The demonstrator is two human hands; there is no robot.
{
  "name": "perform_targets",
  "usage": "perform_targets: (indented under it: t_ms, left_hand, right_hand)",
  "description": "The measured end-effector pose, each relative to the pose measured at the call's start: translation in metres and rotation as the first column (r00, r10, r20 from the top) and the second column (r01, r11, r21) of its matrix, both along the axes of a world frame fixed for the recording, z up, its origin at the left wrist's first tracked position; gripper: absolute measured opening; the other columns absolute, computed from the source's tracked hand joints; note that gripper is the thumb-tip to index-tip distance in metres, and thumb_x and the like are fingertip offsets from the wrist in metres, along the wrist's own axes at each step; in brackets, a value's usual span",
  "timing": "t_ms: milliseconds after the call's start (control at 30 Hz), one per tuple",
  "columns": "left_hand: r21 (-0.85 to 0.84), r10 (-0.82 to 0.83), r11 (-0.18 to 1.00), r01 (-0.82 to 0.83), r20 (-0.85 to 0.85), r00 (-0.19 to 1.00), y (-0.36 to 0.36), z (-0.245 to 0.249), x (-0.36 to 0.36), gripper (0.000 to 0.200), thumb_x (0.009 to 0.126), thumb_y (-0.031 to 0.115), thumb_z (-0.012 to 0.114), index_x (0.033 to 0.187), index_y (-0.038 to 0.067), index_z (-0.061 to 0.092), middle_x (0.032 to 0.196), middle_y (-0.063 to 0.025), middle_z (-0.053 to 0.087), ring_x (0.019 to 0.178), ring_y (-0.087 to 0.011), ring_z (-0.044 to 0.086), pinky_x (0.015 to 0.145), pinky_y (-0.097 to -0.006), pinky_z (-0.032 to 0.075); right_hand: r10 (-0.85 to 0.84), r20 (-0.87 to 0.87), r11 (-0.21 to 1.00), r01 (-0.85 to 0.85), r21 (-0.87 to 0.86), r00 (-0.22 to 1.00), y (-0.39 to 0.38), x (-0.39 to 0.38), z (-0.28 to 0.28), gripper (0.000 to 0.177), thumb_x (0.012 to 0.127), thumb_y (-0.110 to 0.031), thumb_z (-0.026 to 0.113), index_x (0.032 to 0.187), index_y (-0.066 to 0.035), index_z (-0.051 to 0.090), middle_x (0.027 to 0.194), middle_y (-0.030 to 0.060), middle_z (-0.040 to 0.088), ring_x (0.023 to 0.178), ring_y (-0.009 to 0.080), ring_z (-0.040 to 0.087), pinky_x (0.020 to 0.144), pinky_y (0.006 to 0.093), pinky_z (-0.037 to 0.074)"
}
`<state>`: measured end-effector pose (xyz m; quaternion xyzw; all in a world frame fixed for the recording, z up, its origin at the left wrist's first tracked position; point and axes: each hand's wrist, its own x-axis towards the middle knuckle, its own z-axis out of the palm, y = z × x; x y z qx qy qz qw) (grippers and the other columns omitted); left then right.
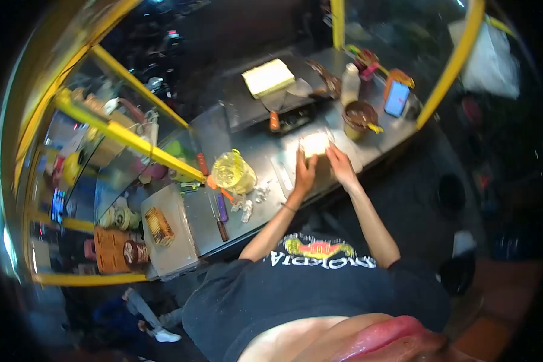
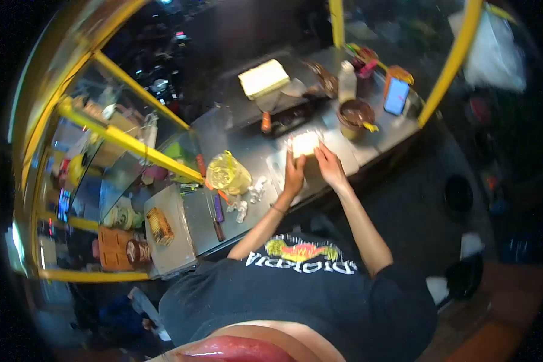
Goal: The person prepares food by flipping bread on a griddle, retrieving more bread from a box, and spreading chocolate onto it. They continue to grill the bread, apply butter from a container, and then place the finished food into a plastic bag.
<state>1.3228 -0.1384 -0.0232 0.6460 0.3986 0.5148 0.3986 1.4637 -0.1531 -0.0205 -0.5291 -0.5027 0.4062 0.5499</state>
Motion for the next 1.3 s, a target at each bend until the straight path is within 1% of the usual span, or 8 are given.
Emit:
perform_targets:
  t_ms: [267,533,633,700,900,967,1133,1300]
  left_hand:
    - [0.070,-0.115,0.992,0.109,0.083,0.990,0.053,0.025,0.000,0.038,0.104,0.021,0.039,0.125,-0.004,0.057,0.122,-0.0127,0.062,0.112,-0.0191,0.057,0.099,-0.0316,0.042]
    - [0.050,-0.286,0.956,0.288,0.368,0.885,0.039,0.094,-0.006,0.043,0.104,0.025,0.037,0.118,-0.009,0.057,0.111,-0.0179,0.066,0.105,-0.0269,0.063,0.096,-0.0374,0.047]
    - [0.404,-0.192,0.899,0.168,0.019,0.981,0.034,0.085,-0.014,0.075,0.091,0.040,0.061,0.142,-0.007,0.032,0.143,-0.0236,0.039,0.135,-0.0347,0.037,0.113,-0.0451,0.026]
    - [0.223,-0.034,0.974,0.040,-0.032,0.999,0.025,0.025,-0.027,0.108,0.074,0.042,0.079,0.148,-0.004,0.014,0.154,-0.0235,0.017,0.143,-0.0350,0.019,0.116,-0.0464,0.016]
    - [0.056,0.164,0.986,-0.155,-0.224,0.961,0.001,-0.059,0.021,0.128,0.062,0.034,0.090,0.149,-0.004,0.004,0.151,-0.0275,0.021,0.141,-0.0380,0.022,0.116,-0.0453,0.017]
    - [-0.321,0.175,0.923,-0.214,-0.145,0.974,0.000,-0.067,0.022,0.119,0.066,0.031,0.088,0.148,-0.005,0.010,0.151,-0.0270,0.022,0.139,-0.0375,0.025,0.116,-0.0437,0.019]
    - [-0.391,0.226,0.886,-0.249,-0.103,0.969,0.039,-0.151,-0.031,0.060,0.091,0.031,0.064,0.131,-0.009,0.043,0.132,-0.0275,0.047,0.119,-0.0332,0.048,0.105,-0.0399,0.033]
    - [-0.388,0.080,0.769,-0.508,-0.731,0.678,0.046,-0.062,-0.021,0.040,0.096,0.030,0.055,0.110,-0.006,0.059,0.105,-0.0223,0.063,0.095,-0.0274,0.060,0.080,-0.0399,0.047]
  right_hand:
    - [-0.255,0.467,0.956,0.149,0.251,0.847,-0.009,0.014,0.056,0.019,0.087,-0.019,0.062,0.087,-0.002,0.070,0.080,0.0149,0.067,0.079,0.0336,0.064,0.074,0.0378,0.050]
    - [-0.134,0.470,0.946,-0.028,0.322,0.873,-0.001,0.026,0.056,0.044,0.083,-0.033,0.072,0.115,-0.004,0.064,0.126,0.0178,0.057,0.115,0.0299,0.055,0.097,0.0406,0.043]
    - [0.055,0.480,0.925,-0.225,0.305,0.876,0.030,0.022,0.009,0.028,0.087,-0.026,0.067,0.104,-0.005,0.070,0.115,0.0151,0.063,0.110,0.0334,0.058,0.095,0.0405,0.045]
    - [-0.041,0.586,0.885,-0.243,0.397,0.809,0.041,0.022,0.034,0.022,0.088,-0.018,0.067,0.105,-0.006,0.069,0.107,0.0117,0.064,0.100,0.0269,0.060,0.088,0.0353,0.048]
    - [-0.072,0.171,0.947,0.013,0.321,0.983,0.039,0.053,0.138,0.028,0.092,-0.006,0.054,0.118,-0.001,0.062,0.078,0.0108,0.060,0.072,0.0167,0.060,0.067,0.0346,0.046]
    - [-0.103,0.025,0.893,0.081,0.443,0.994,0.054,0.085,0.131,0.031,0.092,-0.002,0.049,0.120,0.001,0.060,0.080,0.0073,0.063,0.075,0.0114,0.059,0.069,0.0304,0.047]
    - [0.125,-0.254,0.968,-0.061,0.244,0.959,0.005,0.268,0.169,0.028,0.090,-0.013,0.058,0.113,0.002,0.061,0.103,0.0138,0.066,0.091,0.0196,0.063,0.077,0.0338,0.052]
    - [0.503,-0.748,0.792,0.117,0.600,0.432,-0.092,0.466,0.232,0.061,0.077,-0.040,0.067,0.115,0.005,0.059,0.115,0.0195,0.057,0.105,0.0358,0.053,0.095,0.0510,0.041]
